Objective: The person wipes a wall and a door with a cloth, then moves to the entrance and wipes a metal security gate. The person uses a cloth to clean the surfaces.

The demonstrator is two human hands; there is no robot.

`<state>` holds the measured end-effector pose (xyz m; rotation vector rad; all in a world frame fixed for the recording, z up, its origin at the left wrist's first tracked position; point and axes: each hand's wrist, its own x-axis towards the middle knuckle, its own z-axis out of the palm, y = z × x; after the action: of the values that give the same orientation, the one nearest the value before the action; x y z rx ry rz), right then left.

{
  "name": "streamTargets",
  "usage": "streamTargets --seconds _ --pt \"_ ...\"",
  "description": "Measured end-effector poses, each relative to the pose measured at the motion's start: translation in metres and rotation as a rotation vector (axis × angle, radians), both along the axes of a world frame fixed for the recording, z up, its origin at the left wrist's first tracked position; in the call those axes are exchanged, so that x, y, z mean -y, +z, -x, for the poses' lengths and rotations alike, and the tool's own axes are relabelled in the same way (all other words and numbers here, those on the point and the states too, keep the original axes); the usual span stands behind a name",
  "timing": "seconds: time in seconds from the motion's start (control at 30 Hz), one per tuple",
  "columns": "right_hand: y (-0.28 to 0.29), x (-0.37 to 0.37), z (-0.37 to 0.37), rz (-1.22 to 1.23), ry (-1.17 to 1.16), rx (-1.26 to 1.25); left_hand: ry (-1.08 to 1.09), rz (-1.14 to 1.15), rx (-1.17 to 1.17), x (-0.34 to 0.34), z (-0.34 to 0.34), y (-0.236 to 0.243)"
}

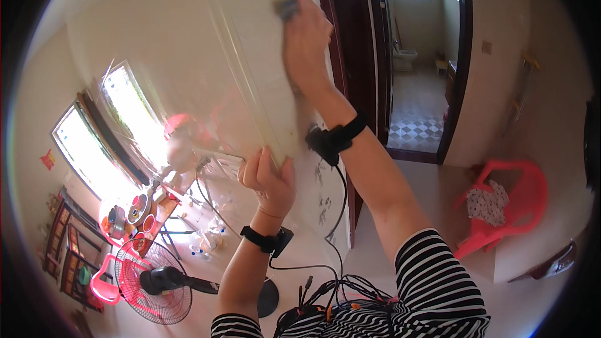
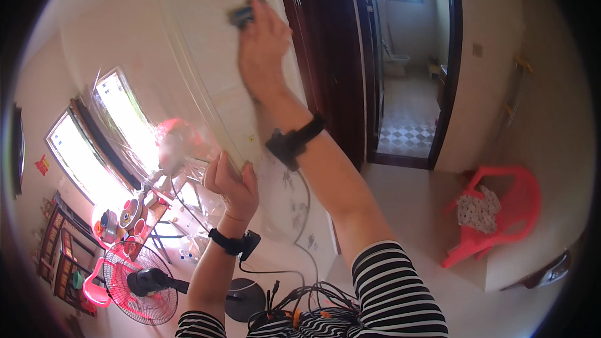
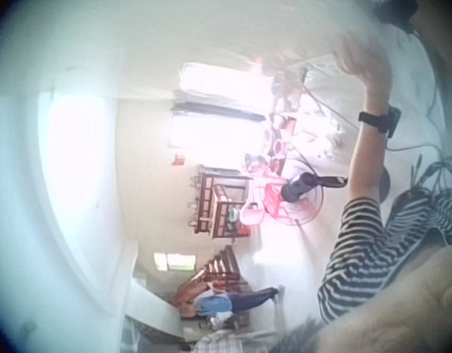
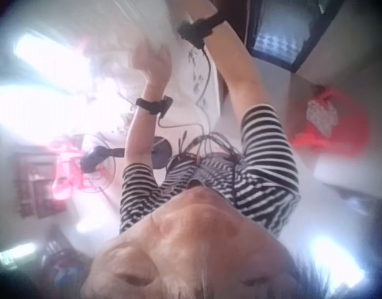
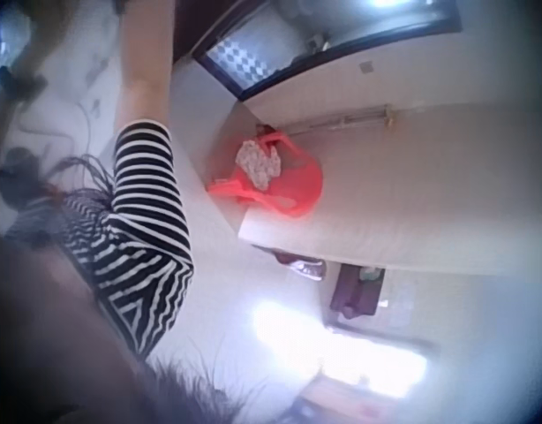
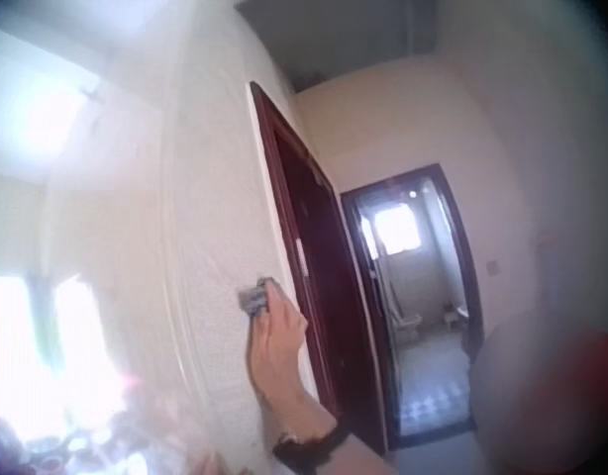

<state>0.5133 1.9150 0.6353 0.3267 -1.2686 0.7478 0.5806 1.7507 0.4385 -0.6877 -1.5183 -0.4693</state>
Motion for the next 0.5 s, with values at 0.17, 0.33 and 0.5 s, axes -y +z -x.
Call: streamTargets --seconds 0.17,0.33,0.5 --pt "-0.022 -0.032 0.026 0.141 -0.055 0.161 -0.035 -0.017 -0.005 0.0 0.0 0.002" --pt "0.017 0.014 0.0 0.108 -0.08 -0.081 -0.008 -0.009 -0.027 -0.001 -0.004 0.005" --pt "0.072 0.061 -0.048 -0.275 0.174 -0.298 0.015 -0.039 -0.036 -0.003 -0.01 0.007"
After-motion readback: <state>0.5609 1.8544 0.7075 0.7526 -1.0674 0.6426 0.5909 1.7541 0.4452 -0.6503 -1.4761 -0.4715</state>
